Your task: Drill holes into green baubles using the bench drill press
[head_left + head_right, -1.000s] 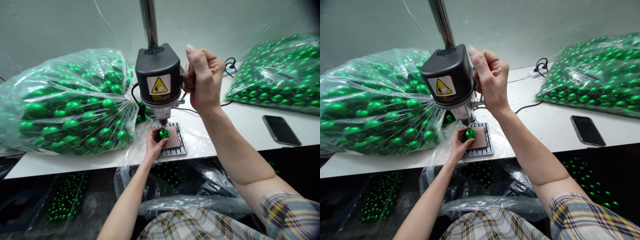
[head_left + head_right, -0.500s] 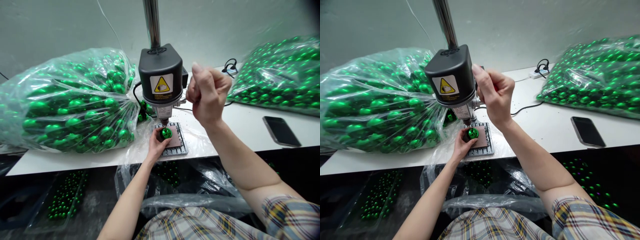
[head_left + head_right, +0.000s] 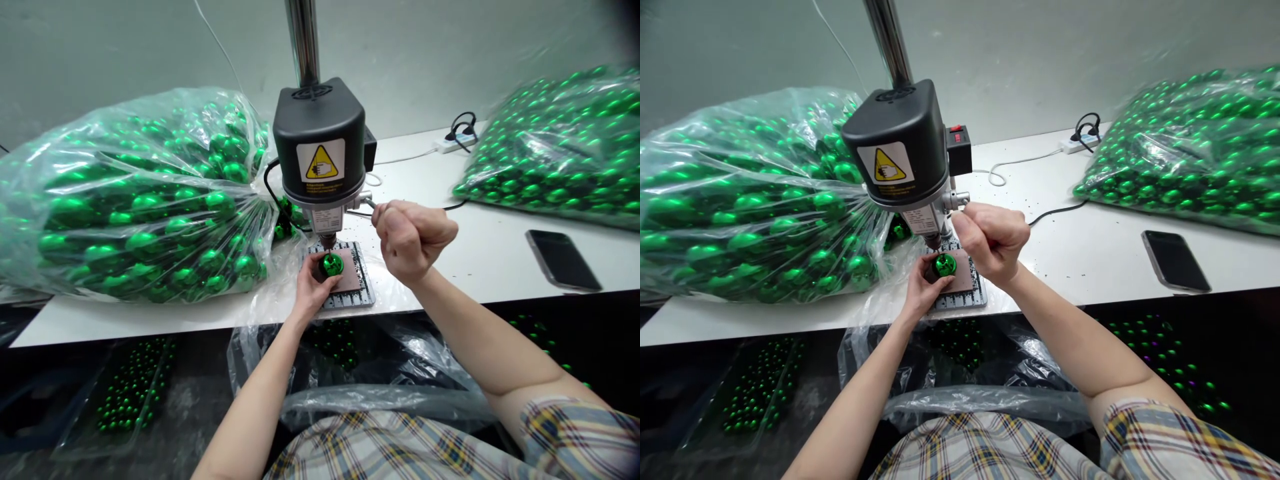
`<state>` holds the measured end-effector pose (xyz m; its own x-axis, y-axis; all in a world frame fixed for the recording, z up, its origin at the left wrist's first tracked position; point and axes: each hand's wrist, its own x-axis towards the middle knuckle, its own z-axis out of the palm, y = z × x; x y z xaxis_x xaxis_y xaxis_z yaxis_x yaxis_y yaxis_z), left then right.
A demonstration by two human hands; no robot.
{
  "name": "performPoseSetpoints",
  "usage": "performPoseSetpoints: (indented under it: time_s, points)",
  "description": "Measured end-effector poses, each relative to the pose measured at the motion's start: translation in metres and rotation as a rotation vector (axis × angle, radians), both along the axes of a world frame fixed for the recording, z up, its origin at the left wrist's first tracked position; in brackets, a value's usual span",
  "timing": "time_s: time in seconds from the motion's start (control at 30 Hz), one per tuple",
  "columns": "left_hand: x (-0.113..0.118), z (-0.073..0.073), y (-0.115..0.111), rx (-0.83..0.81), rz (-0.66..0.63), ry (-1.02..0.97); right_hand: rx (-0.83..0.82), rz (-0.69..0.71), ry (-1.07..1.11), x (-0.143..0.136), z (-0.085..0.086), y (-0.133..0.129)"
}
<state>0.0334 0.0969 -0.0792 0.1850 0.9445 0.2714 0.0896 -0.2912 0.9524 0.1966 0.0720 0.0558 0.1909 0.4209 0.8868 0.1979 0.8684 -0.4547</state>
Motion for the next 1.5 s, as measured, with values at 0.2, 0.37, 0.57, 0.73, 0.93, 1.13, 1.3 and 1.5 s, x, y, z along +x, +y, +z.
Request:
performPoseSetpoints:
  time_s: [0.2, 0.37, 0.57, 0.73, 0.93, 1.13, 1.3, 1.5]
  points:
    - [0.0, 0.001, -0.001, -0.013, -0.004, -0.008, 0.325, 0.098, 0.034, -0.001, -0.012, 0.009]
    - [0.0, 0.003, -0.002, -0.009, 0.011, 0.032, 0.367, 0.114, -0.052, 0.002, -0.016, 0.009]
    - [-0.001, 0.0, 0.001, -0.001, 0.012, 0.044, 0.258, 0.083, 0.025, -0.002, 0.004, 0.006]
    - [-0.001, 0.002, -0.002, 0.001, 0.034, 0.022, -0.191, 0.145, 0.247, 0.0, 0.067, 0.034]
    - [-0.015, 0.017, -0.042, 0.051, 0.199, 0.23, -0.44, 0.248, 0.278, 0.012, 0.089, 0.064]
    - [-0.031, 0.024, -0.068, 0.075, 0.154, 0.209, -0.442, 0.229, 0.407, 0.007, 0.089, 0.06]
    - [-0.033, 0.021, -0.072, 0.224, 0.144, 0.22, -0.42, 0.237, 0.408, 0.006, 0.089, 0.061]
    - [-0.028, 0.017, -0.066, 0.218, 0.162, 0.207, -0.407, 0.239, 0.37, 0.009, 0.086, 0.064]
